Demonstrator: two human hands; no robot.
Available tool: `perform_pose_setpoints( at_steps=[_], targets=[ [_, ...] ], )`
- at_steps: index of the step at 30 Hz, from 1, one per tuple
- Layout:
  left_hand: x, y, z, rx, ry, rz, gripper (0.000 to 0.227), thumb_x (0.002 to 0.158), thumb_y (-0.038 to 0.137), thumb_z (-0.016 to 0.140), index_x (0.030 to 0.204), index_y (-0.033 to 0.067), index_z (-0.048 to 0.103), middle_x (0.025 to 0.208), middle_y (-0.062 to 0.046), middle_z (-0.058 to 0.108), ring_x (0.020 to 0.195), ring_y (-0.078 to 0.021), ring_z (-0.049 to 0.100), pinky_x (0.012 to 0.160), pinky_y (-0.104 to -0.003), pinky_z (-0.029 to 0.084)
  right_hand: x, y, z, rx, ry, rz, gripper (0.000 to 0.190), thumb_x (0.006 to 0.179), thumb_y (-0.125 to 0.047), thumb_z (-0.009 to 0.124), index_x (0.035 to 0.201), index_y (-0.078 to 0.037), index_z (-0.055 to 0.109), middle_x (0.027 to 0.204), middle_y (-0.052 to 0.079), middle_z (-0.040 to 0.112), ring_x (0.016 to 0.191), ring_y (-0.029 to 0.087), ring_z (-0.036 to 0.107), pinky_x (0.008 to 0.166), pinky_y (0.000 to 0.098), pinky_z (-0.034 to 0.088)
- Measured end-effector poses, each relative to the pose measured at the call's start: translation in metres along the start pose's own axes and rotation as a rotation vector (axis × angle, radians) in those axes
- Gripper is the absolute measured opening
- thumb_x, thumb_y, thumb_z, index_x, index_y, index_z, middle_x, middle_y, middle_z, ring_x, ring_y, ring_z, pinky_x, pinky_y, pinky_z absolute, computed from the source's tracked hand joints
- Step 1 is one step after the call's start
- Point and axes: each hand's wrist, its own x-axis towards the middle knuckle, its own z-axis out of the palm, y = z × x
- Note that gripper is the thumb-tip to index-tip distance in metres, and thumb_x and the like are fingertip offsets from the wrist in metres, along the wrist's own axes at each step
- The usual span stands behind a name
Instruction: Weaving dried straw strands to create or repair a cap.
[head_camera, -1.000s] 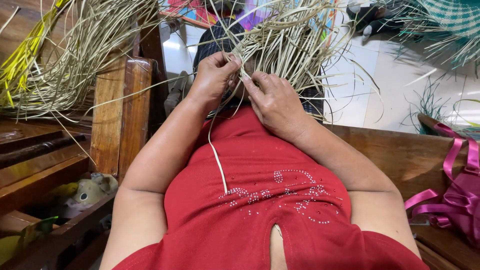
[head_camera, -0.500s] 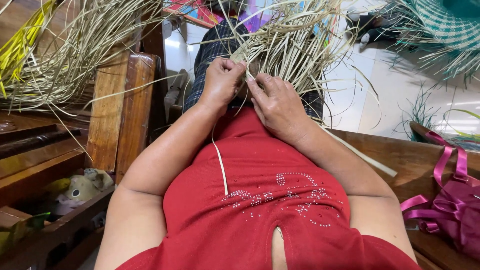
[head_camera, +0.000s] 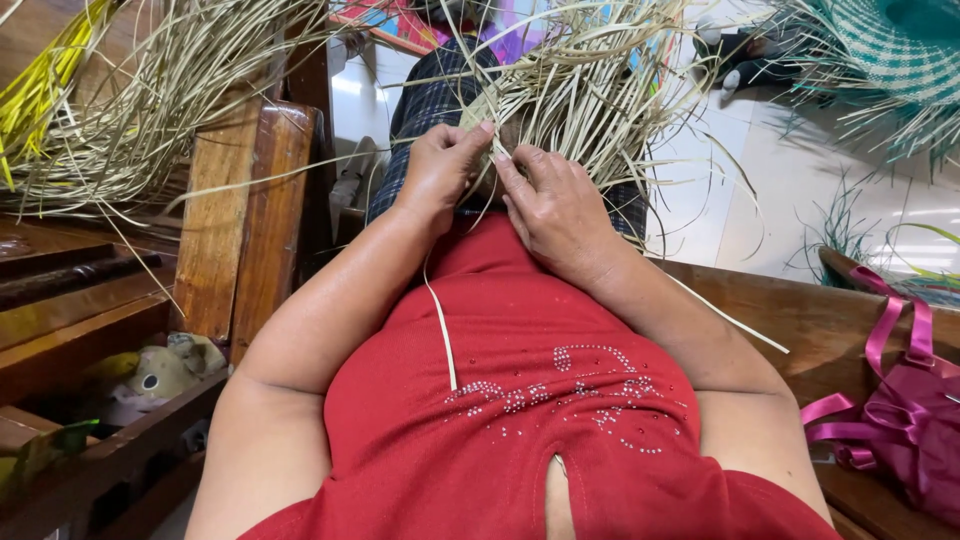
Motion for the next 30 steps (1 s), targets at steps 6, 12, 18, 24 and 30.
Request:
perform_pose_setpoints(
  at_steps=[6, 12, 18, 24, 30],
  targets=[
    [-0.005, 0.011, 0.002, -0.039, -0.035, 0.063, 0.050, 0.087, 0.028, 0.084, 0.117, -0.0070, 0.064, 0.087, -0.005, 0.055, 0.077, -0.0126, 0.061, 0.061, -0.021, 0.054, 0.000, 0.000, -0.002, 0.010, -0.023, 0.024, 0.039, 0.101, -0.019, 0.060, 0.134, 0.001, 0.061, 0.117, 0.018, 0.055, 0.093, 0.034, 0.063, 0.073, 0.0444, 0.051],
    [0.002, 0.012, 0.007, -0.036, -0.064, 0.152, 0.020, 0.086, 0.021, 0.084, 0.094, 0.0056, 0.075, 0.078, -0.004, 0.070, 0.072, -0.0085, 0.063, 0.060, -0.022, 0.053, 0.000, 0.003, -0.002, 0.039, -0.028, 0.023, 0.040, 0.102, -0.021, 0.059, 0.135, 0.000, 0.061, 0.117, 0.018, 0.054, 0.095, 0.036, 0.063, 0.075, 0.0459, 0.051],
    [-0.006, 0.021, 0.012, 0.120, -0.019, 0.217, 0.021, 0.080, 0.017, 0.085, 0.094, 0.0041, 0.075, 0.078, -0.009, 0.074, 0.072, -0.0134, 0.069, 0.061, -0.027, 0.056, 0.005, 0.018, -0.018, 0.120, -0.053, 0.041, 0.034, 0.104, -0.027, 0.058, 0.128, -0.005, 0.067, 0.117, 0.014, 0.060, 0.103, 0.035, 0.064, 0.080, 0.0467, 0.050],
    [-0.013, 0.021, 0.014, -0.004, -0.039, 0.243, 0.017, 0.081, 0.010, 0.082, 0.096, 0.0063, 0.076, 0.082, -0.006, 0.075, 0.076, -0.0107, 0.069, 0.068, -0.026, 0.058, 0.022, 0.043, -0.007, 0.408, -0.014, 0.161, 0.024, 0.101, -0.007, 0.061, 0.122, 0.000, 0.070, 0.111, 0.016, 0.063, 0.099, 0.037, 0.066, 0.082, 0.0460, 0.052],
    [-0.018, 0.017, 0.011, -0.009, -0.027, 0.321, 0.016, 0.083, 0.008, 0.079, 0.097, 0.0039, 0.073, 0.084, -0.007, 0.074, 0.080, -0.0127, 0.067, 0.072, -0.029, 0.058, 0.038, 0.042, 0.015, 0.474, 0.032, 0.164, 0.014, 0.096, -0.004, 0.070, 0.109, 0.001, 0.073, 0.102, 0.017, 0.068, 0.094, 0.038, 0.070, 0.079, 0.0466, 0.056]
  ],
)
